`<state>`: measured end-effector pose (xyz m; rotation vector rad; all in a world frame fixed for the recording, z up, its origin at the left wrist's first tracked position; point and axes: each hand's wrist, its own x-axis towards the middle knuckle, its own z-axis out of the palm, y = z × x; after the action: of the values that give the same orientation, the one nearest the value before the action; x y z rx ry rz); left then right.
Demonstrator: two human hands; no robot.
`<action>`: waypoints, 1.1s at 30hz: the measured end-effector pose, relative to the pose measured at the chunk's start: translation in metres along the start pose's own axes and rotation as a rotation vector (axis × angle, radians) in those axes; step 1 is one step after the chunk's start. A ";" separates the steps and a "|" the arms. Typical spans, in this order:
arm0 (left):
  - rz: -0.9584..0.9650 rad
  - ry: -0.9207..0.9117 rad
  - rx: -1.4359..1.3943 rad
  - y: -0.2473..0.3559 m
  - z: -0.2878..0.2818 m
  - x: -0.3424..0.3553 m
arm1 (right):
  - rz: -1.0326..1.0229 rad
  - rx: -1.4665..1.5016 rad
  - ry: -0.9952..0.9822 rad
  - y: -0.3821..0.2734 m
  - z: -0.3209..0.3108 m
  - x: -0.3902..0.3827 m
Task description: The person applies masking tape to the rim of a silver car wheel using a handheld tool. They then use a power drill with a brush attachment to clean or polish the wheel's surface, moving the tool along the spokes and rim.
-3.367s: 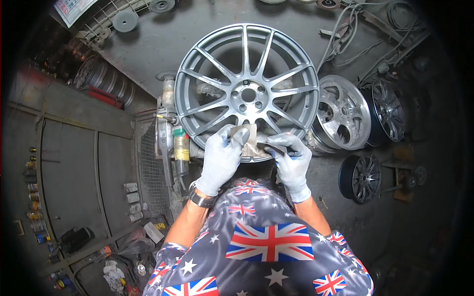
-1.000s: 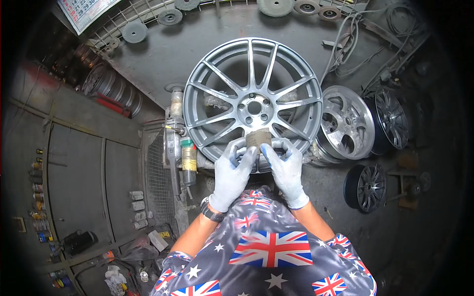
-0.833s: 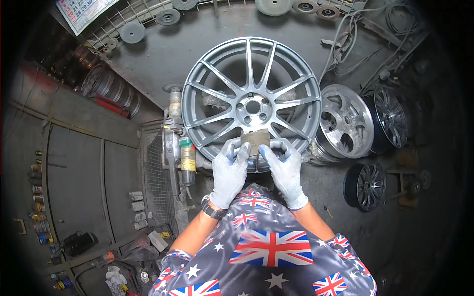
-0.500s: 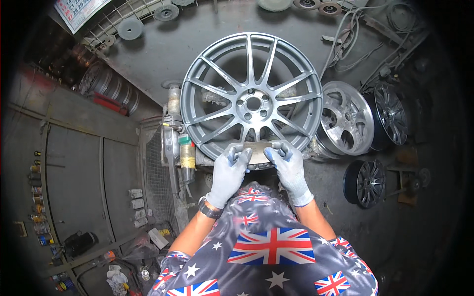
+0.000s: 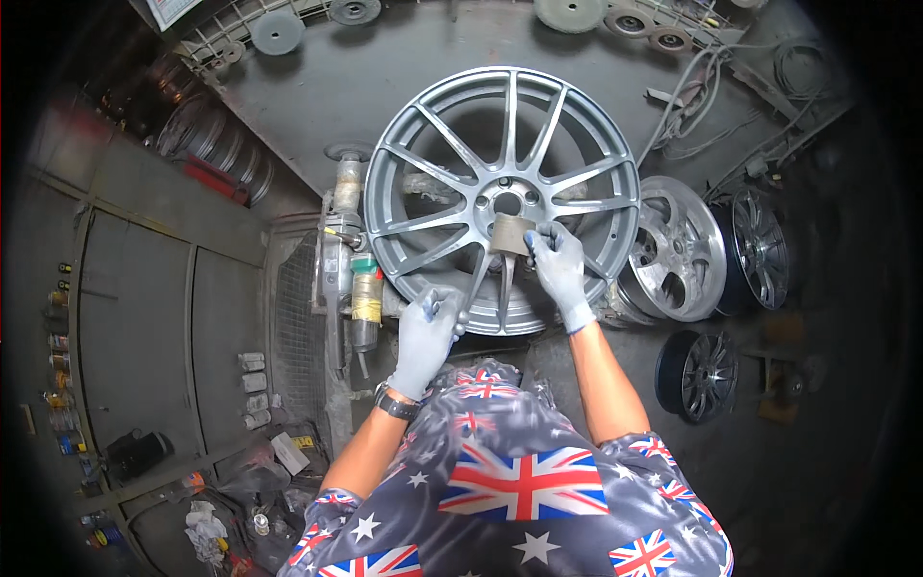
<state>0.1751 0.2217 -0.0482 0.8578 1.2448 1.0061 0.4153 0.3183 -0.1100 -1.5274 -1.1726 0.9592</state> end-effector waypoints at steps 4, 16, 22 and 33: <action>-0.025 0.124 -0.041 -0.010 -0.024 -0.017 | -0.077 -0.379 0.070 -0.010 0.016 0.018; -0.070 0.358 -0.093 -0.028 -0.076 -0.035 | -0.280 -1.019 -0.064 -0.014 0.025 0.034; -0.025 0.425 -0.072 -0.027 -0.094 -0.038 | -0.314 -1.073 -0.074 -0.018 0.020 0.036; 0.014 0.544 0.007 -0.030 -0.117 -0.054 | -0.332 -1.056 -0.076 -0.047 0.008 0.033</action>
<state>0.0618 0.1593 -0.0739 0.6139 1.6980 1.2973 0.4049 0.3563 -0.0670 -1.9684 -2.0854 0.1174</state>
